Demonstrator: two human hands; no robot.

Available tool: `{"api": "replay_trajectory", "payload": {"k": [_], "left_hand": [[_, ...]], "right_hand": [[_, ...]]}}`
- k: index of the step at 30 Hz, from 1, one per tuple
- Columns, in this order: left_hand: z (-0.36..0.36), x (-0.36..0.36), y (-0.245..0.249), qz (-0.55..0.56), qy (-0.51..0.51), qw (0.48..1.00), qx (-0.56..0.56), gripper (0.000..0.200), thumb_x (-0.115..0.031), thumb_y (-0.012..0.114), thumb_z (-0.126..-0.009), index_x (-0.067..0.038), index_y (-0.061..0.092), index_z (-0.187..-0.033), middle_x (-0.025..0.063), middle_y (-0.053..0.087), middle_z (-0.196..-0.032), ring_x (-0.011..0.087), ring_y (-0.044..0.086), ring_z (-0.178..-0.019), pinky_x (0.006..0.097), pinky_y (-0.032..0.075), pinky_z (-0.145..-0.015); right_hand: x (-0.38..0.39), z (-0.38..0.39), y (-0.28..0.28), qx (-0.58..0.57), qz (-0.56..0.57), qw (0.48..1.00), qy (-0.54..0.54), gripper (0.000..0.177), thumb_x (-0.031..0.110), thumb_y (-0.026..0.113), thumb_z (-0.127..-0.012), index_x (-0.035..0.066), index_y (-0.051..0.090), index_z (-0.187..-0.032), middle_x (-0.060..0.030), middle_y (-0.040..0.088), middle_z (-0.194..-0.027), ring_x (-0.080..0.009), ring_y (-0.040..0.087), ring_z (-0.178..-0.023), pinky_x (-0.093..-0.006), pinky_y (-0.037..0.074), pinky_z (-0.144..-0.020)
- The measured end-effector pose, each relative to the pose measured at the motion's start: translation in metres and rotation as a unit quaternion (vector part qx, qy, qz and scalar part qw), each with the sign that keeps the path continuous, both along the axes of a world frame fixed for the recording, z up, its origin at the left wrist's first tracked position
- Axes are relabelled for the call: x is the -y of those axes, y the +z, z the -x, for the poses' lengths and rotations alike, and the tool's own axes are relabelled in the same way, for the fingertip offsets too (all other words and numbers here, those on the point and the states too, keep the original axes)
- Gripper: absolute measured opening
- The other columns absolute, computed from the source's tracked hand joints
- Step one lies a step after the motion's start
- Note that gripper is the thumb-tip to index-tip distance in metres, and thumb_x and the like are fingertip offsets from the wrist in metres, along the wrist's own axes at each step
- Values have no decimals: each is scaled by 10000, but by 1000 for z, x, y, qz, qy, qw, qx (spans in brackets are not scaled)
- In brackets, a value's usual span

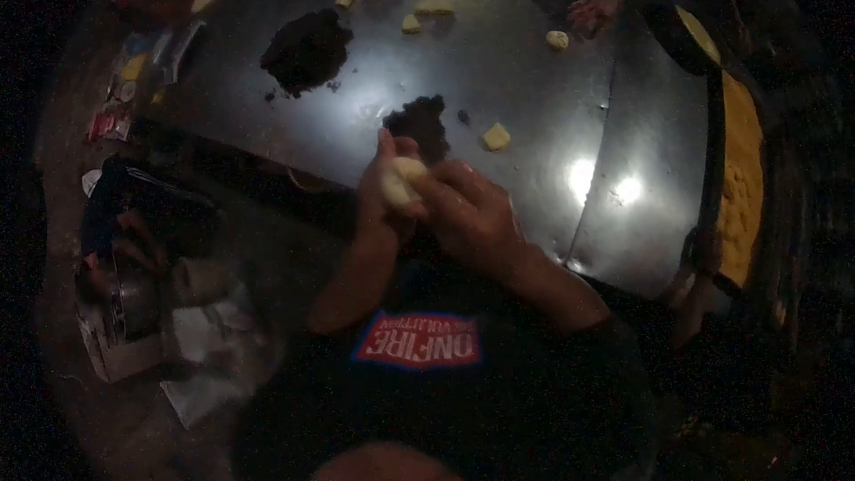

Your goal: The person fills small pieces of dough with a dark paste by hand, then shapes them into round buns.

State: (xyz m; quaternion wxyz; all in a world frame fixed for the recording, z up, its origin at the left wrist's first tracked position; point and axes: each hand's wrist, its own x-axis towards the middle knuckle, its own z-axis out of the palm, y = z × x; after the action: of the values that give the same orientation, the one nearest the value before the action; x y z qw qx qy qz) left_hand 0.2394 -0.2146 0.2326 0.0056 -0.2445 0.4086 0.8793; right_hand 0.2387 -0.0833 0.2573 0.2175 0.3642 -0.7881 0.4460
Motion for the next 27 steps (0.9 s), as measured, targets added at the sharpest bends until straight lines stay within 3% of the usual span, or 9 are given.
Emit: {"api": "replay_trajectory", "payload": {"k": [2, 5, 12, 15, 19, 20, 22, 25, 27], "left_hand": [[1, -2, -9, -46, -95, 994, 5, 466, -534, 436, -922, -73, 494, -953, 49, 512, -799, 124, 557, -699, 245, 479, -576], [5, -17, -24, -121, -144, 982, 5, 497, -564, 446, -902, -75, 496, -980, 52, 536, -804, 132, 585, -682, 244, 483, -516], [19, -47, -85, -251, -259, 930, 70, 369, -429, 382, -967, -90, 499, -1055, 40, 572, -924, 128, 613, -810, 234, 524, -609], [16, -57, -97, -310, -320, 894, 44, 242, -247, 374, -973, -64, 464, -1102, 55, 570, -967, 161, 622, -918, 266, 568, -770], [21, -89, -206, -431, -364, 820, 94, 318, -308, 364, -982, -59, 450, -1160, 92, 569, -965, 162, 607, -836, 294, 570, -695], [20, -89, -195, -432, -366, 818, 100, 318, -308, 364, -982, -59, 450, -1160, 92, 569, -965, 162, 607, -836, 294, 570, -695], [19, -82, -156, -70, -395, 890, 218, 404, -384, 353, -983, -47, 440, -1189, 97, 569, -954, 172, 588, -772, 325, 557, -662], [12, -58, -192, -10, -398, 895, 199, 476, -435, 360, -972, -34, 419, -1223, 97, 568, -973, 183, 579, -776, 358, 545, -658], [10, -41, -192, 10, -393, 900, 187, 478, -435, 367, -970, -36, 414, -1229, 96, 566, -983, 181, 578, -787, 360, 544, -658]], "right_hand": [[-12, 8, 2, -15, -27, 1000, -2, 312, 135, 762, -710, 14, 614, -956, -102, 599, -850, -177, 621, -716, -271, 499, -589], [-25, 19, 13, 284, 42, 956, 64, 277, 119, 769, -707, 10, 611, -907, -80, 594, -872, -130, 609, -680, -275, 501, -583], [-42, 20, -13, 130, -175, 974, -59, 182, 79, 657, -810, 1, 616, -969, -117, 590, -928, -257, 643, -843, -318, 529, -726], [-51, 10, -24, 141, -175, 971, -84, 185, 72, 641, -806, 7, 618, -978, -120, 595, -936, -286, 635, -844, -338, 525, -722], [-80, 9, -56, 225, -170, 952, -120, 146, 58, 644, -785, 11, 645, -923, -132, 604, -885, -287, 632, -838, -341, 518, -703], [-85, 11, -67, 230, -169, 950, -125, 146, 58, 644, -785, 11, 645, -923, -132, 604, -885, -287, 632, -838, -341, 518, -703], [-97, 17, -97, 283, -246, 908, -187, 105, 97, 654, -784, 13, 659, -848, -130, 612, -861, -300, 625, -789, -359, 512, -700], [-130, 25, -200, 354, -251, 869, -236, 137, 151, 673, -777, 18, 677, -810, -126, 628, -972, -309, 605, -836, -376, 496, -770], [-131, 27, -183, 336, -272, 873, -226, 151, 169, 680, -773, 28, 688, -824, -120, 623, -1037, -306, 590, -886, -379, 481, -809]]}}
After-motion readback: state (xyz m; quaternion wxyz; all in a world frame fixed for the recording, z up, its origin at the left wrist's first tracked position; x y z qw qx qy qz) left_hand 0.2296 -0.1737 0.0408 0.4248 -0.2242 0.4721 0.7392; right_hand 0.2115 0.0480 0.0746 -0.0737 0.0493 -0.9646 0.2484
